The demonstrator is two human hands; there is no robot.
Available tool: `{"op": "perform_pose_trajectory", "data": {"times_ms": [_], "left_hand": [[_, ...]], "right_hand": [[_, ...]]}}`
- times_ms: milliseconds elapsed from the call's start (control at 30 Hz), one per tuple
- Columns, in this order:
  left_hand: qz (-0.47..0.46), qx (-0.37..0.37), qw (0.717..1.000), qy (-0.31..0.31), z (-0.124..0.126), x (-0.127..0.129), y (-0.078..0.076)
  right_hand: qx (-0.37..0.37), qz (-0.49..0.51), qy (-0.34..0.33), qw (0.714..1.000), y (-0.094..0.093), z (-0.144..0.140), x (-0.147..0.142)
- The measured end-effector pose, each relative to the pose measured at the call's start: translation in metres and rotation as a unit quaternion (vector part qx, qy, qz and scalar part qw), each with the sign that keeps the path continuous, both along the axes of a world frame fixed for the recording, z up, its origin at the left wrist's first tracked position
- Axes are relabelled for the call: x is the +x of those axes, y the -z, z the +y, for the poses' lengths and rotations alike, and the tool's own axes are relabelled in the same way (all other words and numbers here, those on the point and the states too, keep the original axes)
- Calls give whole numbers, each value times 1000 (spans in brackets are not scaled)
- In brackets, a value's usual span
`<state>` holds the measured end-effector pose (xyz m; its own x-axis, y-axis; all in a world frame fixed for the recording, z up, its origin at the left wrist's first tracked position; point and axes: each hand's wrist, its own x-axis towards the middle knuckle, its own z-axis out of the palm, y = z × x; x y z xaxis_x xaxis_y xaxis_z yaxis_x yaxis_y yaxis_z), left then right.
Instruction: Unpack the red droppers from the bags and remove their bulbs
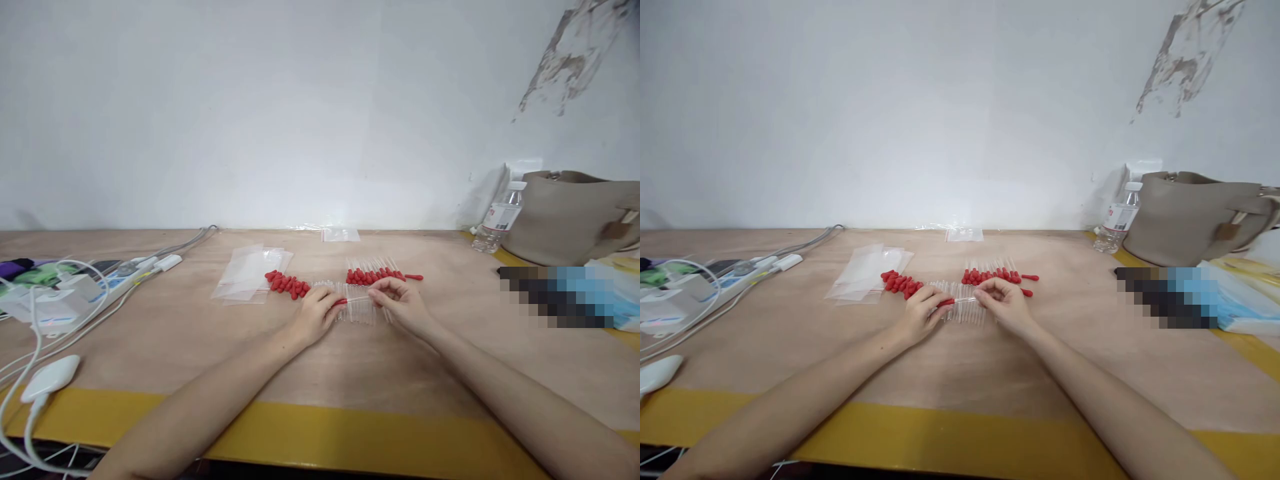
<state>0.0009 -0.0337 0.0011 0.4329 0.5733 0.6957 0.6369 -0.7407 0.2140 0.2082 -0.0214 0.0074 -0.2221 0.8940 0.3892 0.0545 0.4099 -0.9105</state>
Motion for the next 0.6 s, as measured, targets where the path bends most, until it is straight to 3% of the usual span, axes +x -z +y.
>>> {"op": "perform_pose_trajectory", "data": {"times_ms": [100, 200, 400, 600], "left_hand": [[43, 41, 998, -12, 0, -1, 1], [100, 61, 993, -13, -4, -1, -3], [176, 67, 982, 0, -11, -6, -9], [159, 20, 987, 27, -11, -9, -10]], "right_hand": [[153, -208, -4, 966, 2, -3, 1], [258, -320, 5, 911, 6, -9, -6], [414, -364, 41, 833, 14, -11, -9], [522, -389, 85, 754, 13, -13, 0]]}}
